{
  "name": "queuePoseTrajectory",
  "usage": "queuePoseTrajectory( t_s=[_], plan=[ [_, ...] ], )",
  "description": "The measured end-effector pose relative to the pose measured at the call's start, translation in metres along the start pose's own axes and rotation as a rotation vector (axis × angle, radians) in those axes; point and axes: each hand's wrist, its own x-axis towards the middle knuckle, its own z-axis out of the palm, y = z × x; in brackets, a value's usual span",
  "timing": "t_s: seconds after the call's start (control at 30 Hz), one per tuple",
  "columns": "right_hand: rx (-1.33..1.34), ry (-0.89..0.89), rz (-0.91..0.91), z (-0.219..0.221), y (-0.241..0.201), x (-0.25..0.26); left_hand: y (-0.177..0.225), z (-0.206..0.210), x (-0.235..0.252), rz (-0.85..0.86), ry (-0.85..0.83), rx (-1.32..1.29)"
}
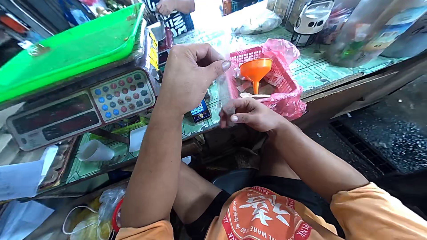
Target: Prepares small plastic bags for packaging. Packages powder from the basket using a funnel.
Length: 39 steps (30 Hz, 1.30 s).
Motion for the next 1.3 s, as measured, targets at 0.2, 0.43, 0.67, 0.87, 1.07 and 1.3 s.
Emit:
queuePoseTrajectory(
  t_s=[0.2,0.43,0.67,0.87,1.07,1.3],
  plan=[
    [0.05,0.08,0.055,-0.008,0.004,-0.016,-0.012,0.002,0.001,-0.037,0.034,-0.017],
    [-0.035,0.244,0.065,-0.024,-0.003,-0.031,-0.023,0.009,0.01,-0.073,0.082,-0.036],
    [-0.161,0.328,0.144,-0.045,-0.015,-0.053,-0.045,0.032,0.024,-0.166,0.083,-0.04],
    [-0.267,0.322,0.206,-0.067,-0.029,-0.07,-0.063,0.051,0.039,-0.243,0.084,-0.117],
    [-0.283,0.324,0.236,-0.077,-0.041,-0.07,-0.069,0.06,0.05,-0.237,0.09,-0.196],
    [-0.406,0.325,0.26,-0.097,-0.061,-0.074,-0.083,0.066,0.043,-0.227,0.082,-0.269]
  ],
)
